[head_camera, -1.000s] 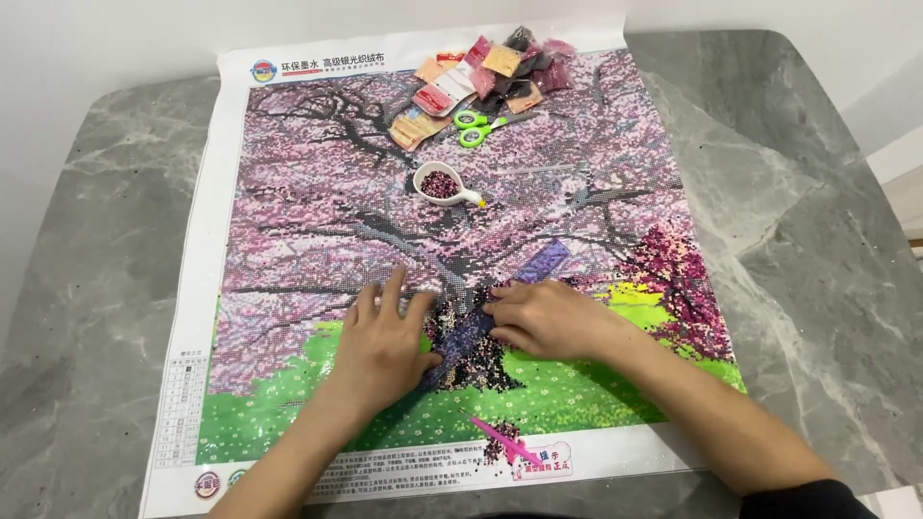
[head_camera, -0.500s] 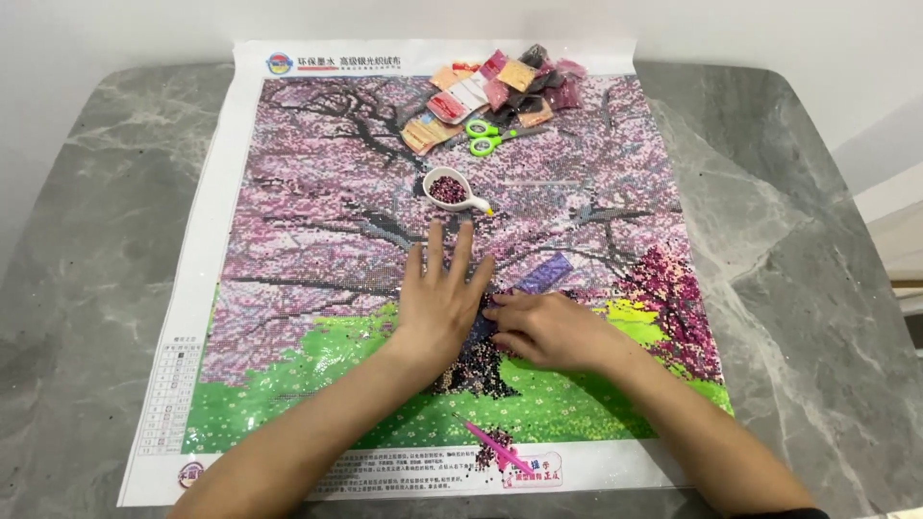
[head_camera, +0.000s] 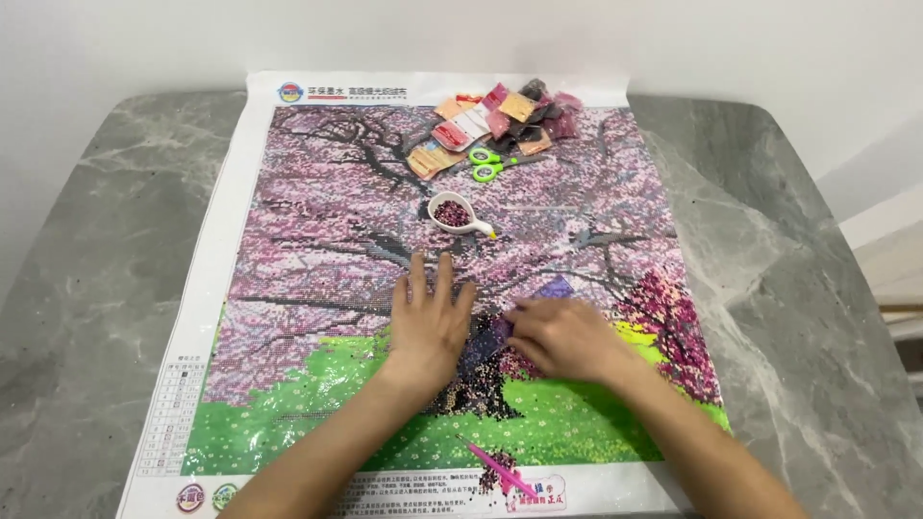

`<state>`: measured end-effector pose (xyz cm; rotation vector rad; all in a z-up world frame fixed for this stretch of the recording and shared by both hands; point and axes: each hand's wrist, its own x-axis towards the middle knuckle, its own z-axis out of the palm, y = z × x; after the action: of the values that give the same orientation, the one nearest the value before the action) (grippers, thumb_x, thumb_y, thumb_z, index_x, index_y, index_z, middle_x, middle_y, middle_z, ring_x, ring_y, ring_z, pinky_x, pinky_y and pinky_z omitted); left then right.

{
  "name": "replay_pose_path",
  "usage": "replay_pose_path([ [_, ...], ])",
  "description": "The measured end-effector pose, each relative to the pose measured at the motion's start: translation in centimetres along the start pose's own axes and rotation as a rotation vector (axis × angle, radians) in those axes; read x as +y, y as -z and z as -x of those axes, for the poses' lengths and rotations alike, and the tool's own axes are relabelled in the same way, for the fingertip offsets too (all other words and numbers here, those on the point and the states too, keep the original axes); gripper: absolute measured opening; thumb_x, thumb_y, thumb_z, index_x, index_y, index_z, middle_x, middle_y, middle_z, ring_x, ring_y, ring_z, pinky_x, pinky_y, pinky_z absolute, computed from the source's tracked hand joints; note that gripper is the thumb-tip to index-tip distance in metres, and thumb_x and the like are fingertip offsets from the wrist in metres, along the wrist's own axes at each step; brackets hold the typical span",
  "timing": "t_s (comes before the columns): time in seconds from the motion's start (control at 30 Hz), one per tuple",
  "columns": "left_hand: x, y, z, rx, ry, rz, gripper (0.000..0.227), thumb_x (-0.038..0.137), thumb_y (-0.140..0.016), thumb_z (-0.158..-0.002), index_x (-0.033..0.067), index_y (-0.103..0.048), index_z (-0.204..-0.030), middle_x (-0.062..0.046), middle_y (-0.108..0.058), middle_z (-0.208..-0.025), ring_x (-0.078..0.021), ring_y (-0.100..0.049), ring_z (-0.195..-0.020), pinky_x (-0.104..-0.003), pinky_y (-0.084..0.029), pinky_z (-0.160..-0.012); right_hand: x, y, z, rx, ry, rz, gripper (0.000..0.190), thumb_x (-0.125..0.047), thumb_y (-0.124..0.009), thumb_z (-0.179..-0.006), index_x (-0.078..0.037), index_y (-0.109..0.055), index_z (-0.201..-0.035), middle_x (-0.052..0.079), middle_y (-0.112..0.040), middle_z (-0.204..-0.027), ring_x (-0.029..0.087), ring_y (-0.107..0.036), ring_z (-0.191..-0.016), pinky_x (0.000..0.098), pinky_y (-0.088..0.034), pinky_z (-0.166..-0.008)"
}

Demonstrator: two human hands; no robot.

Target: A person is performing diamond painting, meticulously placing small resin rhinestones onto a coded adhesive canvas using an applicator tool and a ruler to create a mosaic image of a tree.

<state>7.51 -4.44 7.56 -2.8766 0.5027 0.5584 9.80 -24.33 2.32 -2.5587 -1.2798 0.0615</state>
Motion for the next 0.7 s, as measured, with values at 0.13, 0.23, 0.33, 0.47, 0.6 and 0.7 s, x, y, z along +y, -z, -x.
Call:
replay_pose_path([
  [0.13,-0.7,-1.0,-0.1,0.013,0.026,0.059,0.080,0.000,-0.079,-0.076,0.0127,-0.039,-0.144,-0.030,-0.018,-0.155,-0.0573,-0.014,-0.141,-0.061,-0.025,-0.107,-2.1,-0.7,-0.3,-0.042,0.052,0.016,0.025,-0.026,-0.060,-0.095,-0.012,-0.072,-0.079,0.014,-0.075,-0.098,0.032,-0.065,-0.112,0.0377,-0.059,-0.084],
  [0.23,-1.4,-0.6,0.2,-0.036,0.063,0.028,0.079,-0.001,-0.078,-0.075,0.0130,-0.041,-0.144,-0.031,-0.020,-0.155,-0.0561,-0.017,-0.141,-0.060,-0.028,-0.107,-2.0,-2.5,-0.2,0.104,0.098,0.028,0.023,-0.027,-0.065,-0.090,-0.011,-0.069,-0.074,0.009,-0.074,-0.108,0.031,-0.065,-0.111,0.0391,-0.058,-0.082],
  [0.33,-1.9,-0.6,0.1,-0.037,0.088,0.053,0.087,0.009,-0.089,-0.067,0.0130,-0.043,-0.141,-0.029,-0.019,-0.155,-0.0559,-0.016,-0.141,-0.060,-0.025,-0.108,-2.8,-1.4,-0.6,0.019,0.010,-0.012,0.026,-0.027,-0.062,-0.093,-0.012,-0.071,-0.075,0.010,-0.073,-0.111,0.029,-0.061,-0.118,0.0354,-0.054,-0.093],
  [0.47,-1.7,-0.3,0.3,-0.028,0.078,0.056,0.085,0.007,-0.087,-0.069,0.0130,-0.044,-0.142,-0.030,-0.021,-0.154,-0.0547,-0.018,-0.141,-0.059,-0.027,-0.109,-3.0,-0.7,-0.9,-0.004,-0.058,-0.135,0.027,-0.026,-0.061,-0.093,-0.008,-0.071,-0.075,0.013,-0.072,-0.112,0.034,-0.061,-0.118,0.0402,-0.055,-0.091],
  [0.6,-1.2,0.4,0.5,0.038,0.029,0.053,0.082,0.002,-0.084,-0.071,0.0110,-0.043,-0.143,-0.031,-0.023,-0.153,-0.0546,-0.019,-0.141,-0.058,-0.028,-0.109,-3.4,-0.2,-1.1,-0.050,-0.097,-0.148,0.029,-0.027,-0.059,-0.095,-0.008,-0.071,-0.077,0.015,-0.072,-0.113,0.035,-0.059,-0.120,0.0411,-0.054,-0.095],
  [0.7,-0.7,1.3,1.0,0.118,0.011,0.104,0.077,0.005,-0.080,-0.075,0.0147,-0.042,-0.142,-0.028,-0.020,-0.155,-0.0547,-0.017,-0.142,-0.058,-0.027,-0.107,-3.4,-0.2,-1.1,-0.052,-0.099,-0.138,0.028,-0.027,-0.060,-0.094,-0.008,-0.072,-0.077,0.015,-0.072,-0.112,0.035,-0.059,-0.119,0.0427,-0.054,-0.095],
])
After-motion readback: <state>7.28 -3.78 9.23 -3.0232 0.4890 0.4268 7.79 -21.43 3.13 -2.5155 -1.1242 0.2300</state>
